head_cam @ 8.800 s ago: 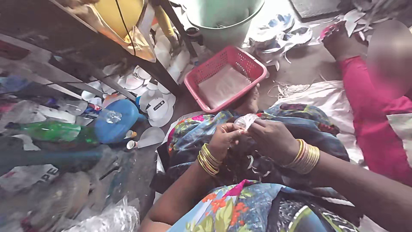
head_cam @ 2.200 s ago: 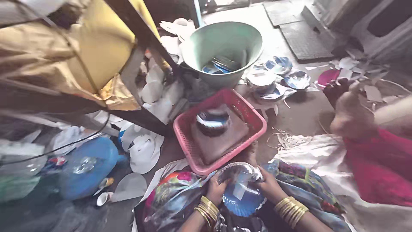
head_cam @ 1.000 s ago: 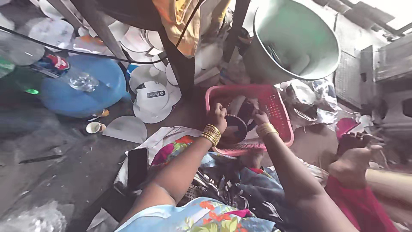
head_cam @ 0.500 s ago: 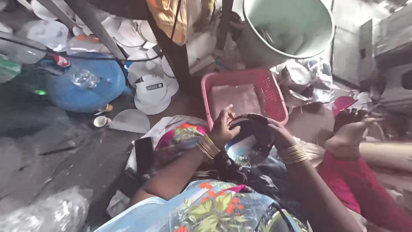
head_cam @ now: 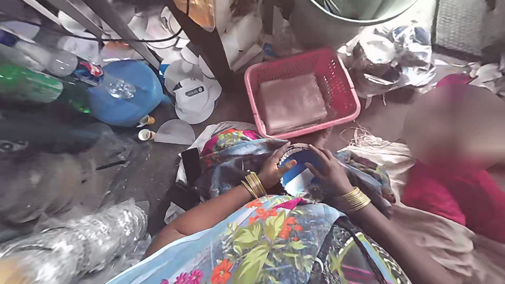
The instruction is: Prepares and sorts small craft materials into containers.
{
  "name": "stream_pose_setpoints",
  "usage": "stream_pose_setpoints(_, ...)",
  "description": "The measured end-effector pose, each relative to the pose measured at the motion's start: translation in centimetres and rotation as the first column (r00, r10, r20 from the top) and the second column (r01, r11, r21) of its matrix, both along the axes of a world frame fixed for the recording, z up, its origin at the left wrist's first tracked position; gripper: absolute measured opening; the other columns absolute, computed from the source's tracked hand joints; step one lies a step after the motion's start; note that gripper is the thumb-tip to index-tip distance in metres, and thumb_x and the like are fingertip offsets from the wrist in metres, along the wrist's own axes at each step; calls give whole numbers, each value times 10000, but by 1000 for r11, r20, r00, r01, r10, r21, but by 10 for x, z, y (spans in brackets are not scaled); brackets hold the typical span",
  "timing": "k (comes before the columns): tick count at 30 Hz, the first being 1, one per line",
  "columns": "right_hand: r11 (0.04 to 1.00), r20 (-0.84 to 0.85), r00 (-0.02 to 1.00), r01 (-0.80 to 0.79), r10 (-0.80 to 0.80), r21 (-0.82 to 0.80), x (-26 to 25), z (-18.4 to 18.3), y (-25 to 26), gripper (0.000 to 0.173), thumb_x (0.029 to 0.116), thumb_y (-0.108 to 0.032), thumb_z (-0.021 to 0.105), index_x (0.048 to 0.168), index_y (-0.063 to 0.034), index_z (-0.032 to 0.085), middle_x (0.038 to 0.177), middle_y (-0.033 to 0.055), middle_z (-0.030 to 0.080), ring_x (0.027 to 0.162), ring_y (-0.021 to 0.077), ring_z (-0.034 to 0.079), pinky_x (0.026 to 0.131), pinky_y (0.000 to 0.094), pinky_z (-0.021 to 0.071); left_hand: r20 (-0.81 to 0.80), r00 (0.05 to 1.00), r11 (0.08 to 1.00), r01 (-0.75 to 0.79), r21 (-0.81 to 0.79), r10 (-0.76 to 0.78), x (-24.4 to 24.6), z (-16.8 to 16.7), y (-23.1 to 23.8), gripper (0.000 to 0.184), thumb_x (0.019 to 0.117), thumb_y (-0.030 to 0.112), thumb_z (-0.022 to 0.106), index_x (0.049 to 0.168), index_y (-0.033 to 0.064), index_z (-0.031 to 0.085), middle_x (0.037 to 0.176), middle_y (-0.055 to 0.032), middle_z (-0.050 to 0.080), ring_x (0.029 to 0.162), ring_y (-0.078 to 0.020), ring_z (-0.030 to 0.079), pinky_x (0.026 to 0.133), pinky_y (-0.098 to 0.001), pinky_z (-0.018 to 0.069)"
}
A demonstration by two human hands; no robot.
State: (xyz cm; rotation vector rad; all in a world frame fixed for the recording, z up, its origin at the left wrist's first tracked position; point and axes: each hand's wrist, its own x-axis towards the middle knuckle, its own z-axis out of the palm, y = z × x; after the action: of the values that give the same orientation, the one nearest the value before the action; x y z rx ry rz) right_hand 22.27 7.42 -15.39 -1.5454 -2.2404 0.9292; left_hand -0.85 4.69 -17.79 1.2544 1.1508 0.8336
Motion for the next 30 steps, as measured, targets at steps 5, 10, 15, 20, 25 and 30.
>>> stream_pose_setpoints(5,941,-271,902,312,-337,-133,-5,-15,-10,724,975,-363,606,1514,70,392,1426,253,571,1295,279,594,1088,433,481,-53,986,988,-157,16,157,18,-1,-1,678,1040,352,522,1522,-102,377,1531,-273,465,1442,-272,461,1209,-393,352)
stream_pose_setpoints(10,851,-388,770,373,-507,-370,-7,-13,-3,758,802,-161,723,1461,71,428,1385,209,580,1240,150,590,1039,318,491,23,923,901,-379,212,383,41,-8,12,514,1008,236,505,1308,-178,564,1289,-298,638,1219,-240,629,1076,-338,472)
stream_pose_setpoints(15,821,-461,701,332,-544,-465,30,-10,5,650,752,21,721,1365,55,506,1257,98,645,1101,51,638,940,230,550,-233,971,988,91,122,-61,29,5,37,594,1055,402,479,1387,-86,546,1293,-244,655,1211,-288,648,1070,-450,494)
stream_pose_setpoints(20,751,-451,608,444,-653,-488,64,1,15,618,789,-3,648,1370,60,448,1201,46,618,1025,-22,626,871,166,540,-771,580,885,463,47,-262,-7,22,162,346,994,134,618,1286,-46,661,1407,-221,597,1352,-382,529,1138,-529,408)
stream_pose_setpoints(25,722,-444,576,465,-686,-512,61,-4,28,436,945,-48,414,1351,102,465,1214,82,596,1034,-41,582,904,138,475,-925,17,816,478,-325,-379,-27,-31,250,388,947,9,641,1329,-57,618,1459,-262,539,1421,-446,436,1139,-611,359)
stream_pose_setpoints(30,675,-407,541,546,-736,-496,57,-10,38,399,1045,-95,321,1345,119,477,1217,134,585,1060,0,564,940,162,452,-838,-192,734,411,-541,-510,-13,-35,260,258,980,38,595,1198,-75,675,1315,-263,632,1288,-425,568,1125,-580,401)
